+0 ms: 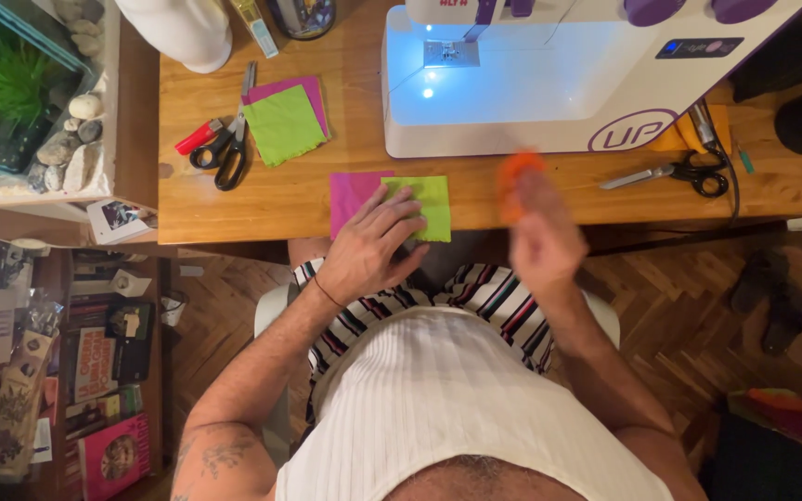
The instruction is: Arranging and pinning colorful fabric squares together at a sewing workstation.
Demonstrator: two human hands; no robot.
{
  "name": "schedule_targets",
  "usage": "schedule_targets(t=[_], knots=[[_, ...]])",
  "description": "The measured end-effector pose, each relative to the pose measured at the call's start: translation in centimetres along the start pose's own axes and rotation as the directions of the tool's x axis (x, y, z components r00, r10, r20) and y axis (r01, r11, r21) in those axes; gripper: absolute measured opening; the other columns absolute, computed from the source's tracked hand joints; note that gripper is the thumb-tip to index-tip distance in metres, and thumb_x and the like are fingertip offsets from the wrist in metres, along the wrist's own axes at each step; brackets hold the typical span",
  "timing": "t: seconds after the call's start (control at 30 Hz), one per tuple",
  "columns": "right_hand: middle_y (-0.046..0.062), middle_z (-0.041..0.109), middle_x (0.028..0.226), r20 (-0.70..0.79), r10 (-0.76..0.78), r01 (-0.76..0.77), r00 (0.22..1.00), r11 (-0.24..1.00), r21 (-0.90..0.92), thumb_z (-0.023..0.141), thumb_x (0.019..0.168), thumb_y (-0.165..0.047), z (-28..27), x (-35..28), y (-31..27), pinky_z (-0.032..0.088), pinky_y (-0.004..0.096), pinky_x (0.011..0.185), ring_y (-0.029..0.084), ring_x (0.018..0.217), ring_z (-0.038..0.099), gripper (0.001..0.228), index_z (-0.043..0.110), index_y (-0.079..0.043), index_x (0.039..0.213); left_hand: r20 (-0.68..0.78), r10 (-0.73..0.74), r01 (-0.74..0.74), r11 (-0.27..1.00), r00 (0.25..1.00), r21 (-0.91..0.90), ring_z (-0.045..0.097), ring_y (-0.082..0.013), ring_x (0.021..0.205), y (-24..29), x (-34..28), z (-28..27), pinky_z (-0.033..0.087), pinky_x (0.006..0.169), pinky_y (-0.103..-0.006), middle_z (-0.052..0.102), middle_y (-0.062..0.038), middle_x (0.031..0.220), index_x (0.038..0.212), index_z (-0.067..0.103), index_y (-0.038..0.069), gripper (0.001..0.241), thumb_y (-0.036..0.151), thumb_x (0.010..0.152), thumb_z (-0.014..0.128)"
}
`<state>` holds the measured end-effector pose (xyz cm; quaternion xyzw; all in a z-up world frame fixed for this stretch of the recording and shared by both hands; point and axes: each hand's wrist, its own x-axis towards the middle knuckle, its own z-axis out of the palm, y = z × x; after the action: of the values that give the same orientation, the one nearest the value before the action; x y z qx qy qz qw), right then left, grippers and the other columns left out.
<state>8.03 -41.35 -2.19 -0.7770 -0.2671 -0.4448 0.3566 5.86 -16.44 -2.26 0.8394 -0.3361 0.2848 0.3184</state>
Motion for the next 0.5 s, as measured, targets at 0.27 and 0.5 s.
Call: schedule_targets(t=[0.27,0.5], knots=[[0.016,0.070,0.134,0.434,-0.141,0.109,0.890,0.989,0.099,0.078,0.093,-0.032,1.1,0.5,-0.7,0.044,0.054,0.114,0.037,0.130,0.062,0.041,0.074,-0.004,0.123,0.028,-0.031,0.030,0.999,0.999,0.033,0.065,-0.0350,0.125,-0.6,0.5,-1.3,0.042,0.115,-0.0511,0.071,-0.015,0.122,0.113,0.073,0.008,0.044,0.044,0.089,0.079],[0.021,0.072,0.130,0.278,-0.073,0.025,0.958,0.985,0.172,0.080,0.093,-0.022,-1.4,-0.9,2.4,0.043,0.055,0.115,0.043,0.129,0.063,0.032,0.076,0.002,0.113,-0.103,-0.132,0.160,0.925,0.986,0.344,0.069,-0.0369,0.111,-9.1,0.0,-6.7,0.056,0.096,-0.0474,0.070,-0.015,0.117,0.114,0.077,0.009,0.022,0.016,0.093,0.077]])
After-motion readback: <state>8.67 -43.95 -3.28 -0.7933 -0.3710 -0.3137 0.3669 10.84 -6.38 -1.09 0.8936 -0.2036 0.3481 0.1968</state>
